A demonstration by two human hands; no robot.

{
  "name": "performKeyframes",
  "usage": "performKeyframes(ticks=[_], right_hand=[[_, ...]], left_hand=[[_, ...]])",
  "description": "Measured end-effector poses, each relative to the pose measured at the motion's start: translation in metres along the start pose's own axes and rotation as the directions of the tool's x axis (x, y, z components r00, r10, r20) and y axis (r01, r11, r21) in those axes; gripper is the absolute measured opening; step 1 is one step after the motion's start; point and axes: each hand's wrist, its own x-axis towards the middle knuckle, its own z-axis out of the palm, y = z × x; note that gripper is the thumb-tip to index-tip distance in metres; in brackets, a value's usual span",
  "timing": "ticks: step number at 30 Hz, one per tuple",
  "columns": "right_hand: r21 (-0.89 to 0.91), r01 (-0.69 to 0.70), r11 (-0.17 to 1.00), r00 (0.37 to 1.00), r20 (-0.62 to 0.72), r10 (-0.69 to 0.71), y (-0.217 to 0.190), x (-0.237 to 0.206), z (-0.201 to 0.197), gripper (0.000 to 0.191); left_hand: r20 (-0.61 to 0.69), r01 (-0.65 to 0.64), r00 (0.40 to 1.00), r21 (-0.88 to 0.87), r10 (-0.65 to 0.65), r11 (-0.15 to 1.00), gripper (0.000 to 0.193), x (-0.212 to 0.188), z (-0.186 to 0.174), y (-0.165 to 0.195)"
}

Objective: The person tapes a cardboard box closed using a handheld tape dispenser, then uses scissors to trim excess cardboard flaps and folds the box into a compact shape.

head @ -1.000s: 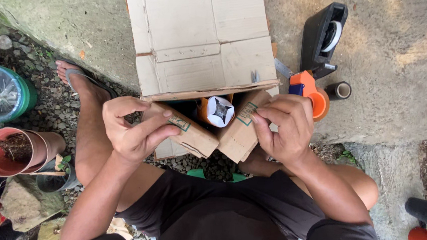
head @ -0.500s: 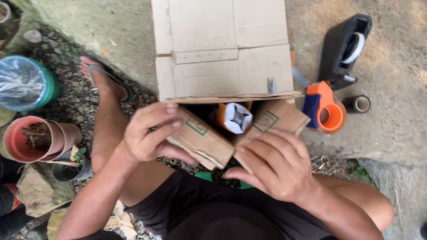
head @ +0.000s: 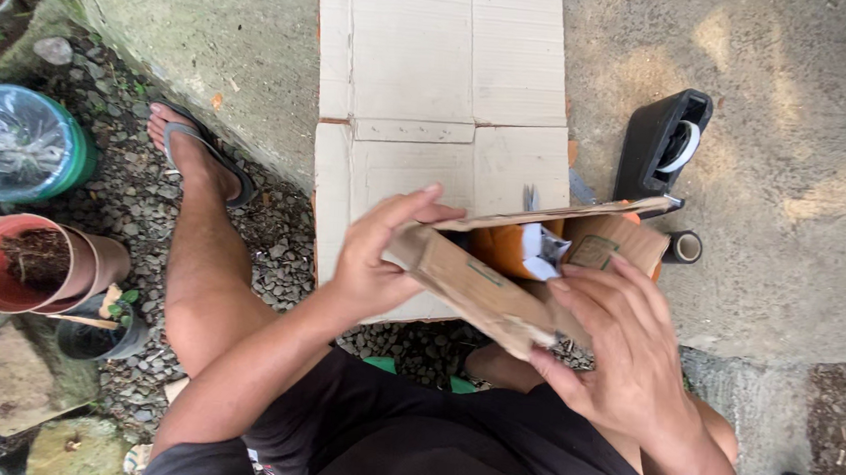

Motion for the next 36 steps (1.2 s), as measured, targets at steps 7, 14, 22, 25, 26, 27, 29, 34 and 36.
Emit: performKeyframes(ticks=[7, 14, 22, 25, 26, 27, 29, 34, 36], right_hand=[[-0.039, -0.101, 0.994, 0.991, -0.091, 0.097, 0.0, -0.007, -0.006, 0.033], [0.038, -0.142, 0.989, 0.981, -0.126, 0.146, 0.011, -0.02, -0.014, 0.033], [0.418, -0.137, 0.898, 0.595, -0.69, 0.412, 0.047, -0.083, 0.036, 0.016], [0.256, -0.573, 0.778, 0.736, -0.257, 0.626, 0.068, -0.102, 0.094, 0.029], [0.282, -0.562, 0.778, 0.769, -0.167, 0.617, 0.075, -0.1, 0.12, 0.034], [0.442, -0.642, 0.627, 0.695, -0.012, 0.719, 0.081, -0.097, 0.14, 0.042], [0.044, -0.564, 0.825, 0.826, 0.003, 0.564, 0.094, -0.091, 0.164, 0.037], [0.16, -0.532, 0.831, 0.845, 0.043, 0.533, 0.11, -0.07, 0.167, 0.039], [0.135, -0.59, 0.796, 0.808, 0.08, 0.584, 0.109, -0.066, 0.165, 0.04]], left_hand=[[0.072, 0.087, 0.993, 0.127, -0.097, 0.988, 0.059, 0.0, 0.034, 0.007], [0.172, 0.141, 0.974, 0.065, -0.15, 0.988, 0.061, -0.003, 0.044, -0.009], [0.124, 0.11, 0.984, 0.152, -0.129, 0.982, 0.053, -0.015, 0.015, -0.032], [0.133, 0.173, 0.973, 0.131, -0.19, 0.976, 0.051, -0.009, -0.009, -0.026], [0.155, 0.157, 0.971, 0.152, -0.181, 0.976, 0.051, -0.006, -0.019, -0.02], [0.18, 0.144, 0.968, 0.173, -0.175, 0.974, 0.051, -0.003, -0.025, -0.013], [0.226, 0.093, 0.963, 0.241, -0.149, 0.966, 0.05, 0.006, -0.024, -0.005], [0.356, -0.108, 0.933, 0.41, -0.05, 0.906, 0.043, 0.02, -0.024, 0.018], [0.415, -0.19, 0.91, 0.44, -0.011, 0.878, 0.037, 0.022, -0.024, 0.024]])
